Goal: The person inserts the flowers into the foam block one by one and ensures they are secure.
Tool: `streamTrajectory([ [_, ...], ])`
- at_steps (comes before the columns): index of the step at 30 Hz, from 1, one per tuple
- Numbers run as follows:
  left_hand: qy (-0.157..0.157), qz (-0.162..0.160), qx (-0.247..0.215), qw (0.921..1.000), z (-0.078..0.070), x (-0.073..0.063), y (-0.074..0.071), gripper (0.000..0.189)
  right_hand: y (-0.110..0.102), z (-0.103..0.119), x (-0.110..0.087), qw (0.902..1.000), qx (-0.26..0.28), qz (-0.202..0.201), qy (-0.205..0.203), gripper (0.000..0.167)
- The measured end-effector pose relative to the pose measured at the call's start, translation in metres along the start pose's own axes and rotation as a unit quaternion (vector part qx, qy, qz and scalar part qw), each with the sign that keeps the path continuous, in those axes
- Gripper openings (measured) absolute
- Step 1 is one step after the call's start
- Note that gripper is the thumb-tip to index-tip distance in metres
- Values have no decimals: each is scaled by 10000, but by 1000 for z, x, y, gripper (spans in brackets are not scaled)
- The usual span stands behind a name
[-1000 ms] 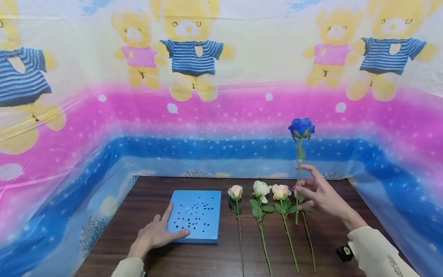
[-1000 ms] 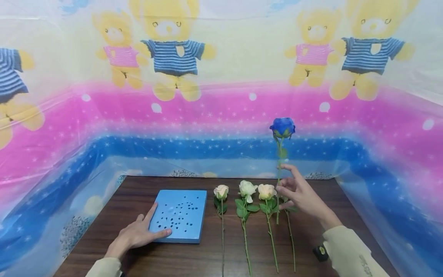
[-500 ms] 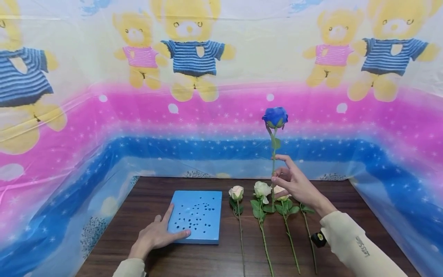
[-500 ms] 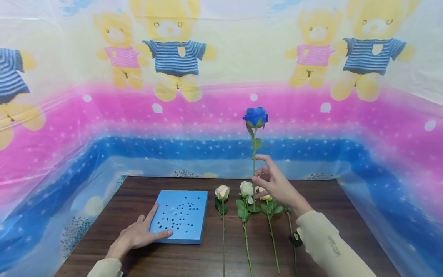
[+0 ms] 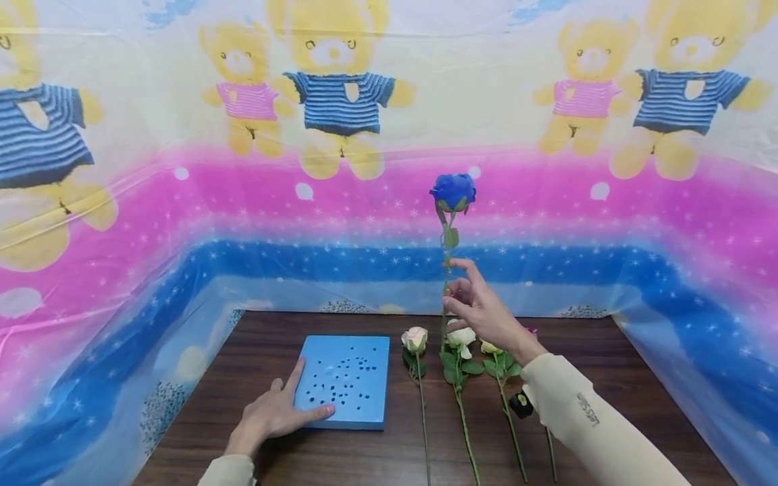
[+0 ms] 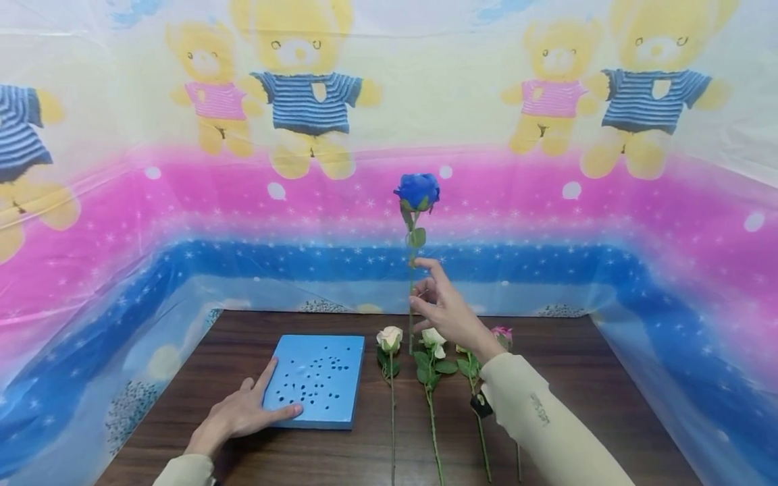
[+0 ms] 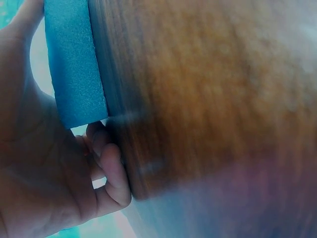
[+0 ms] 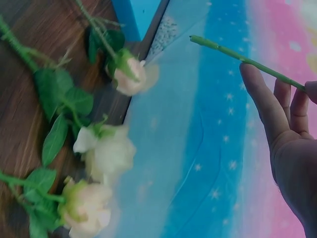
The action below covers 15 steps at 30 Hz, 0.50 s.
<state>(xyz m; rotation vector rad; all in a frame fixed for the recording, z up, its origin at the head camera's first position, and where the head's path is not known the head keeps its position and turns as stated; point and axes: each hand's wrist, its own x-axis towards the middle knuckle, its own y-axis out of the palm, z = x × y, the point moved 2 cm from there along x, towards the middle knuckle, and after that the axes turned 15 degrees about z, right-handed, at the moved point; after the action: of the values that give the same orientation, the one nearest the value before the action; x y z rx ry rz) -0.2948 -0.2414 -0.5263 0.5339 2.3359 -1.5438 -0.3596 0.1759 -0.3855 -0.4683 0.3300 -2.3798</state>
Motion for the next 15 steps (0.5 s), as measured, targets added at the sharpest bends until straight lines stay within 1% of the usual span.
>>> streamTrajectory([
  [4, 1, 21, -7, 10000, 3, -1, 1, 136, 10, -1, 18, 9997, -187, 60, -119, 59],
  [6, 7, 25, -4, 10000, 4, -1, 1, 136, 15, -2, 25, 9996, -190, 70, -178, 58],
  [11, 17, 10, -8, 10000, 4, -2, 1, 136, 28, 1, 41, 9996, -87, 91, -266, 57],
  [15, 3, 9, -12, 10000, 2, -1, 0, 136, 37, 3, 51, 9993, -233, 88, -283, 58],
])
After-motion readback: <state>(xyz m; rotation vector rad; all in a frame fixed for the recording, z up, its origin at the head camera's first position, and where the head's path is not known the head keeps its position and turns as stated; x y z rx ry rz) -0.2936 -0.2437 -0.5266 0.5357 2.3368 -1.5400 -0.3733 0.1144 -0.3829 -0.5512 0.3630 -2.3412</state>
